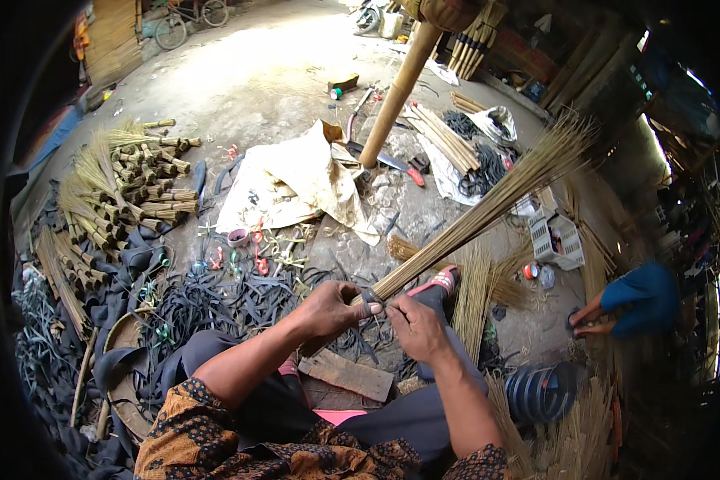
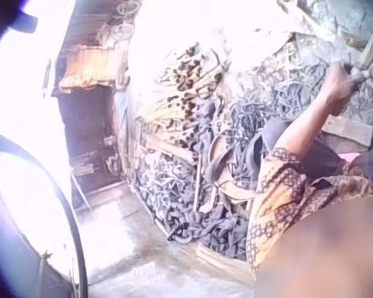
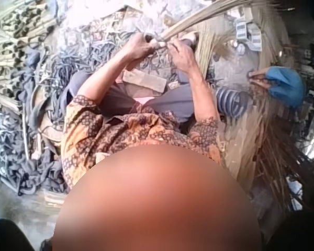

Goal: The person sits on the floor and repeatedly gathers bundles of dried straw, aligns them, and ties them with black rubber strips to form brooms. The person places each finished broom aside and continues the process with new bundles.

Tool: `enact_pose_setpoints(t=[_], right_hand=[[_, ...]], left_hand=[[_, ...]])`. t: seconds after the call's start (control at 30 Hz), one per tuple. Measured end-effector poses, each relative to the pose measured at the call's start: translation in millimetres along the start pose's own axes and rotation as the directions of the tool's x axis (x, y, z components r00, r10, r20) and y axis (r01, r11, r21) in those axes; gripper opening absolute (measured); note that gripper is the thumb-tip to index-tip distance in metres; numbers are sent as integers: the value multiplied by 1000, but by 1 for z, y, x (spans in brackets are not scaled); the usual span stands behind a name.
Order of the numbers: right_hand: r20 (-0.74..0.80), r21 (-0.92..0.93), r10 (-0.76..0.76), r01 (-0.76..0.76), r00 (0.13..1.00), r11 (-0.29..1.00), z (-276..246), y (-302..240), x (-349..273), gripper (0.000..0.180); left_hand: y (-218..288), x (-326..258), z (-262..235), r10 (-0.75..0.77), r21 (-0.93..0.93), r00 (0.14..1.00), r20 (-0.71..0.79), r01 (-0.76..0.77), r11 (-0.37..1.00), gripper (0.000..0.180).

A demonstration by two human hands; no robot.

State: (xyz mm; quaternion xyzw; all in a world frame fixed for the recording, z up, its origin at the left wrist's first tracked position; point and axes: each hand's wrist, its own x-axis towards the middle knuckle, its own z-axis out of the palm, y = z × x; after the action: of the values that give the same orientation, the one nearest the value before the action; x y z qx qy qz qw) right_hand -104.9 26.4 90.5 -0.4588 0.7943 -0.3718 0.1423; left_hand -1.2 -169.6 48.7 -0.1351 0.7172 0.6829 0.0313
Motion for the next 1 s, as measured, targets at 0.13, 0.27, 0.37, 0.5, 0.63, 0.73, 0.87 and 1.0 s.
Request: enact_pose_setpoints(t=[0.13,0.27,0.37,0.5,0.63,0.73,0.87,1.0], right_hand=[[-195,6,-74,76,978,997,25,-1,-4,15],[-377,-55,-58,41,924,998,44,-7,6,19],[-492,-201,-185,96,851,975,53,-12,14,22],[-503,-278,-218,82,837,957,65,-19,19,21],[-543,-290,-198,38,816,956,73,-25,22,19],[-538,-364,-239,33,809,931,68,-29,26,18],[-503,-481,-272,-5,820,877,50,-32,32,19],[-415,-513,-336,87,846,854,36,-26,29,21]], left_hand=[[12,3,-1,44,-207,998,-48,-53,977,43],[20,4,-4,138,35,961,-239,-134,990,54],[20,4,-5,142,46,948,-286,-135,990,53],[15,4,-6,131,-12,950,-284,-140,990,47],[12,2,-7,107,-59,961,-254,-126,990,44],[13,-1,-7,116,3,957,-268,-119,993,46],[15,-4,-3,148,68,942,-302,-134,989,56],[11,0,-1,235,19,941,-245,-238,971,50]])
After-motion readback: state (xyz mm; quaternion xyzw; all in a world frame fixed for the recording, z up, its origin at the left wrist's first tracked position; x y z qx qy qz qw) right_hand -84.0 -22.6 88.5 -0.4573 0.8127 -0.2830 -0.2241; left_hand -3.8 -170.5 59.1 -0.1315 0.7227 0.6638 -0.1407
